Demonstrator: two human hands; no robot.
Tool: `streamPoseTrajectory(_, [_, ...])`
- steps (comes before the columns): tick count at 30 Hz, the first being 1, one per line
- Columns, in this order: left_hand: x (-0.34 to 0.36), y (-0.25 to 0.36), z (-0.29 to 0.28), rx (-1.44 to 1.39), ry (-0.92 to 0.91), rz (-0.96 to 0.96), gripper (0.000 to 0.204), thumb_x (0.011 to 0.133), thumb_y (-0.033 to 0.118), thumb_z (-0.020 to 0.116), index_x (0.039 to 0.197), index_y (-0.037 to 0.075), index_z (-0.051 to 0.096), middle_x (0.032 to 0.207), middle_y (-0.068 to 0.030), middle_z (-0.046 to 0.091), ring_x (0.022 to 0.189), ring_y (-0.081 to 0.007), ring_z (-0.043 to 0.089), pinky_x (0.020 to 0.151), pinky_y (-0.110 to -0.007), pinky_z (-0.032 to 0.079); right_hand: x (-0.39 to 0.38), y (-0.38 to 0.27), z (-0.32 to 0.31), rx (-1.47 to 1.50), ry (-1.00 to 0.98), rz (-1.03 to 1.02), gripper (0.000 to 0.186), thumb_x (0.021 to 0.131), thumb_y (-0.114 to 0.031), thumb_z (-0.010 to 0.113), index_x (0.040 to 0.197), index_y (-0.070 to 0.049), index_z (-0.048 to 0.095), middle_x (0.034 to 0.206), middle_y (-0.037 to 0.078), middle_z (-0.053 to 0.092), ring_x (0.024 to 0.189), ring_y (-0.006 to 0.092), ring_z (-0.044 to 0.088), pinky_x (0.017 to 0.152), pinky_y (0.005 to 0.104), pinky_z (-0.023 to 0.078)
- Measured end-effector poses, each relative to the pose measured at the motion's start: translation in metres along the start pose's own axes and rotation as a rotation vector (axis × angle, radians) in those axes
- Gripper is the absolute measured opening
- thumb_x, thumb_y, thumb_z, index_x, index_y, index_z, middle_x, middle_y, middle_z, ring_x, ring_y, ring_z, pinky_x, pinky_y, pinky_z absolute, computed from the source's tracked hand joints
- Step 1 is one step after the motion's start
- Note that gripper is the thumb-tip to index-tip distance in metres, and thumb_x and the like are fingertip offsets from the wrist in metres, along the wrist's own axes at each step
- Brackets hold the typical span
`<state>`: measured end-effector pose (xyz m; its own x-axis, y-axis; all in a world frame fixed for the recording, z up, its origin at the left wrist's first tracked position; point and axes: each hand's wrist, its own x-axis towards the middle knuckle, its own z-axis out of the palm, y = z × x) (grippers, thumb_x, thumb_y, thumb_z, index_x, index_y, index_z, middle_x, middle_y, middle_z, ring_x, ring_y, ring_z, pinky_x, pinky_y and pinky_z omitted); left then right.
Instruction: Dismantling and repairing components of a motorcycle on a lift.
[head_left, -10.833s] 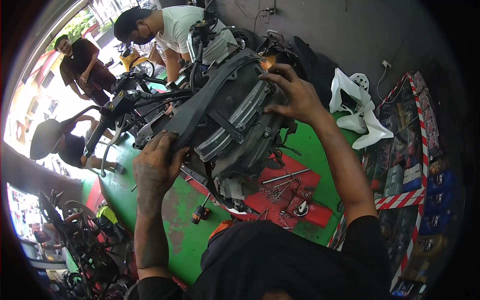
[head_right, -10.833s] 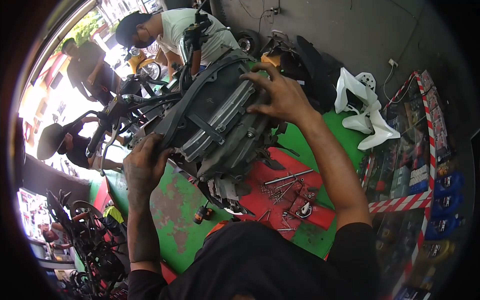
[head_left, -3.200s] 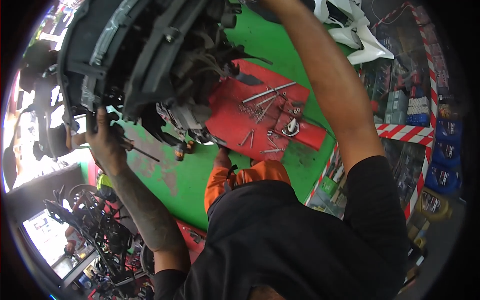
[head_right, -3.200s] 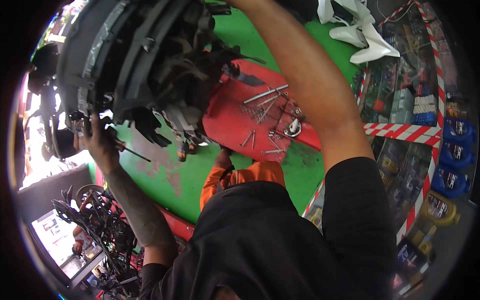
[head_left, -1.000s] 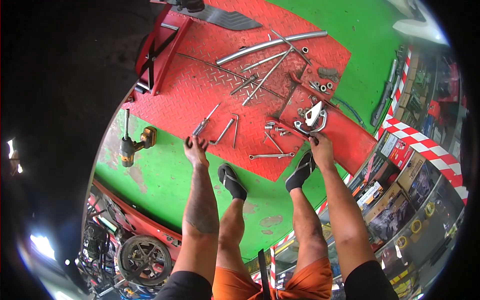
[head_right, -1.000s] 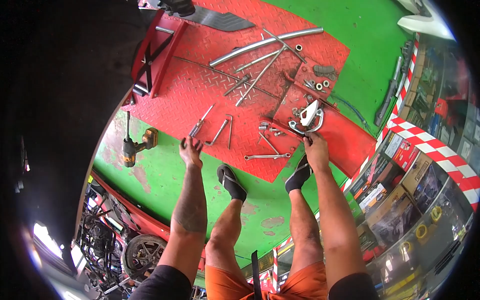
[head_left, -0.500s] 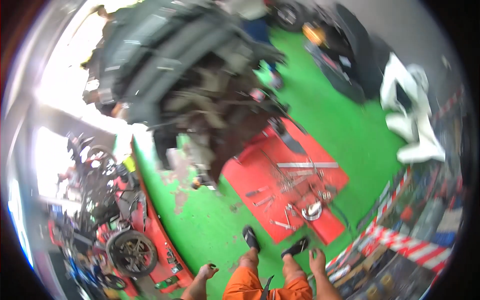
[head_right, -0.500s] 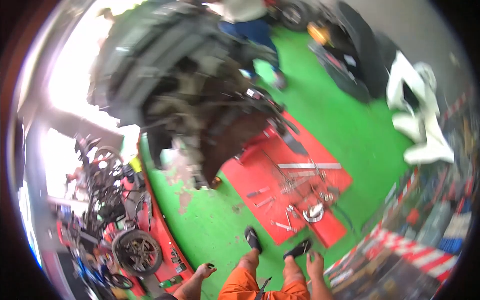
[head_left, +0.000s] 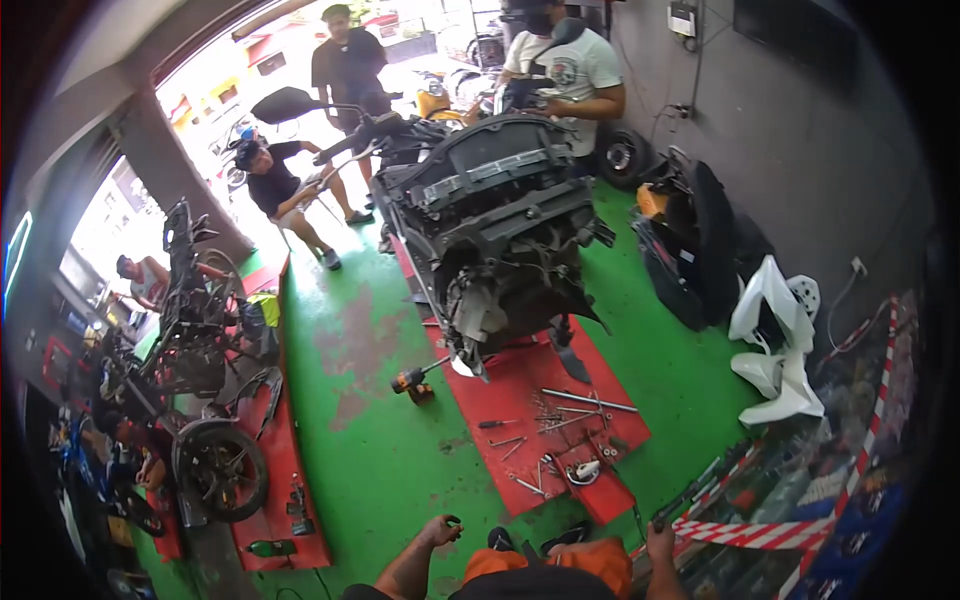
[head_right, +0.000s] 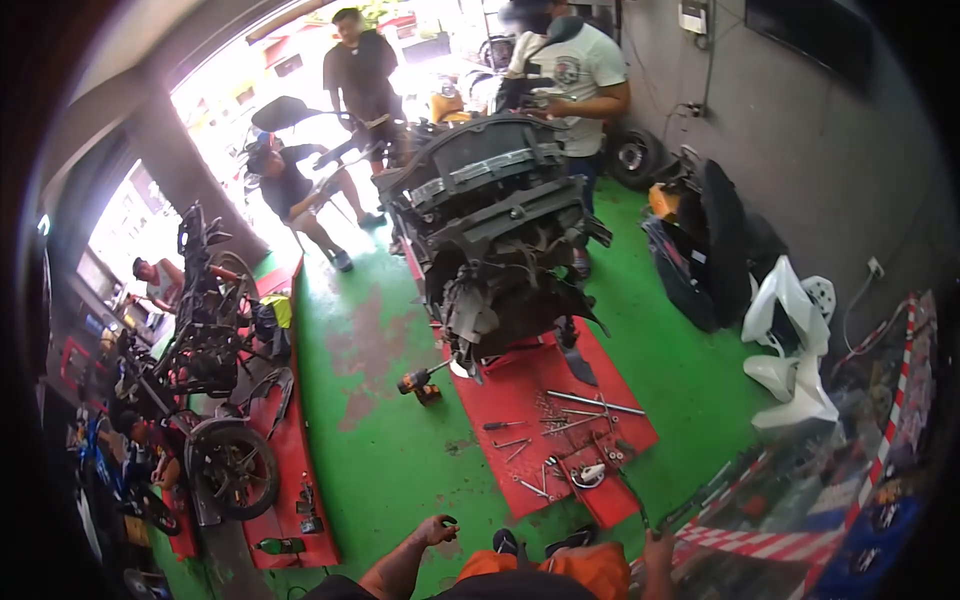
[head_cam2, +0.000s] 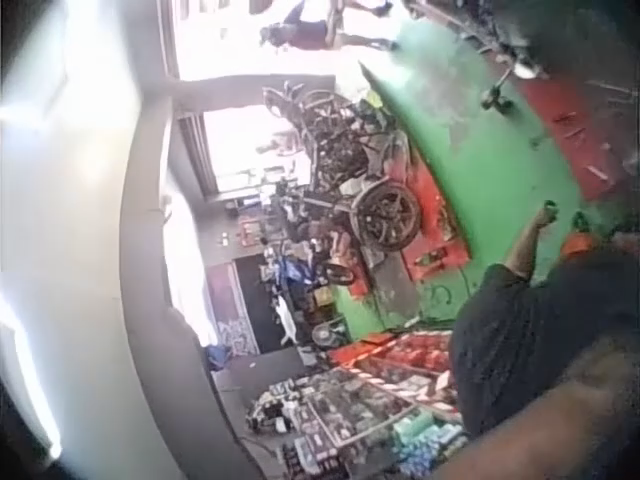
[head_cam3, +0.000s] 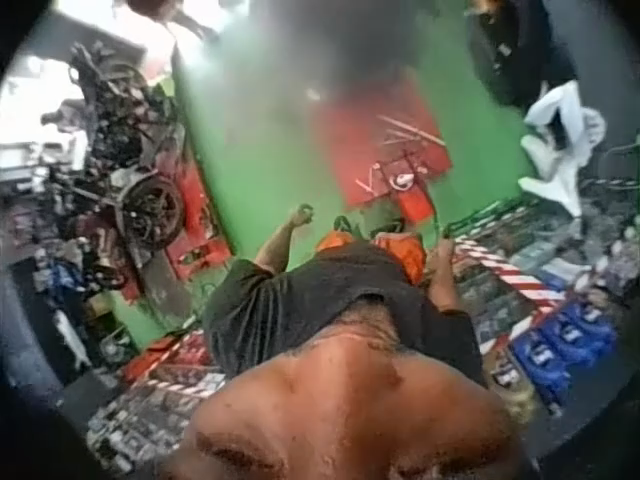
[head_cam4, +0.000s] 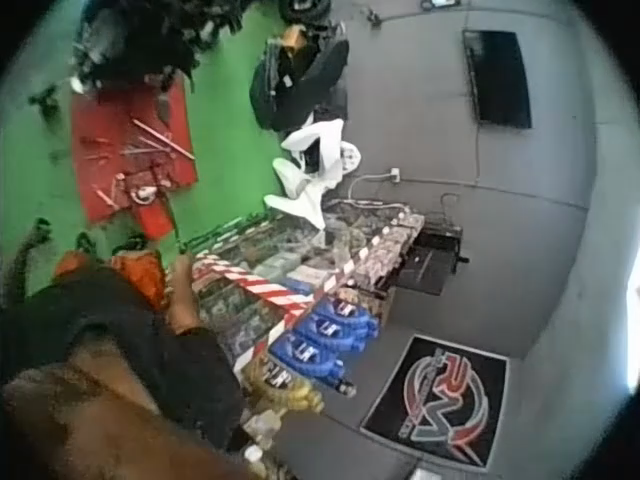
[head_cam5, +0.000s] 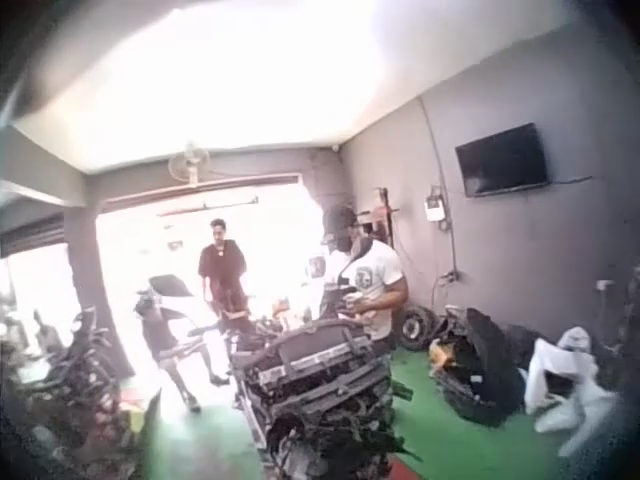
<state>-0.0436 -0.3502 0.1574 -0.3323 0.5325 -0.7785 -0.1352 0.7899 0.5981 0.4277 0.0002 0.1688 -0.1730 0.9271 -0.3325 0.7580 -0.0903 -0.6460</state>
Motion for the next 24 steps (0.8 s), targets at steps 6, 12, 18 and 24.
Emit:
streamPoseTrajectory(6, [-0.004, -0.017, 0.031, -0.168, 0.139, -0.004, 0.038, 0.097, 0.024, 0.071, 0.124, -0.001, 0.065, 0.088, -0.0152, 0.076, 0.071, -0.0181, 0.071, 0.064, -0.035, 0.057, 0.08, -0.014, -0.033, -0.074, -0.045, -0.034, 0.048, 0.089, -0.025, 0.075, 0.128, -0.003, 0.06, 0.093, 0.017, 0.073, 0.09, 0.0339, 0.072, 0.081, 0.0453, 0.055])
streamPoseTrajectory(12, [-0.024, 0.012, 0.083, -0.467, 0.418, -0.116, 0.031, 0.098, 0.016, 0.067, 0.121, -0.004, 0.063, 0.089, -0.0169, 0.074, 0.07, -0.0227, 0.071, 0.057, -0.037, 0.056, 0.225, 0.033, -0.078, -0.166, -0.054, -0.118, 0.052, 0.087, -0.029, 0.078, 0.128, -0.002, 0.062, 0.094, 0.016, 0.074, 0.085, 0.0325, 0.072, 0.079, 0.0427, 0.057])
streamPoseTrajectory(18, [-0.041, 0.072, 0.217, -0.531, 0.57, -0.164, 0.037, 0.097, 0.022, 0.069, 0.125, -0.001, 0.062, 0.096, -0.0169, 0.075, 0.073, -0.0229, 0.072, 0.058, -0.036, 0.055, 0.361, 0.04, -0.14, -0.432, -0.345, -0.197, 0.057, 0.083, -0.042, 0.077, 0.122, -0.002, 0.068, 0.111, 0.023, 0.073, 0.104, 0.0388, 0.07, 0.094, 0.045, 0.055])
streamPoseTrajectory(24, [-0.041, 0.112, 0.305, -0.718, 0.567, -0.195, 0.038, 0.092, 0.02, 0.076, 0.122, 0.001, 0.064, 0.09, -0.0149, 0.075, 0.069, -0.0213, 0.07, 0.052, -0.033, 0.048, 0.455, -0.026, -0.178, -0.411, -0.481, -0.318, 0.056, 0.083, -0.04, 0.077, 0.123, -0.003, 0.069, 0.118, 0.024, 0.071, 0.11, 0.0373, 0.069, 0.098, 0.0437, 0.054])
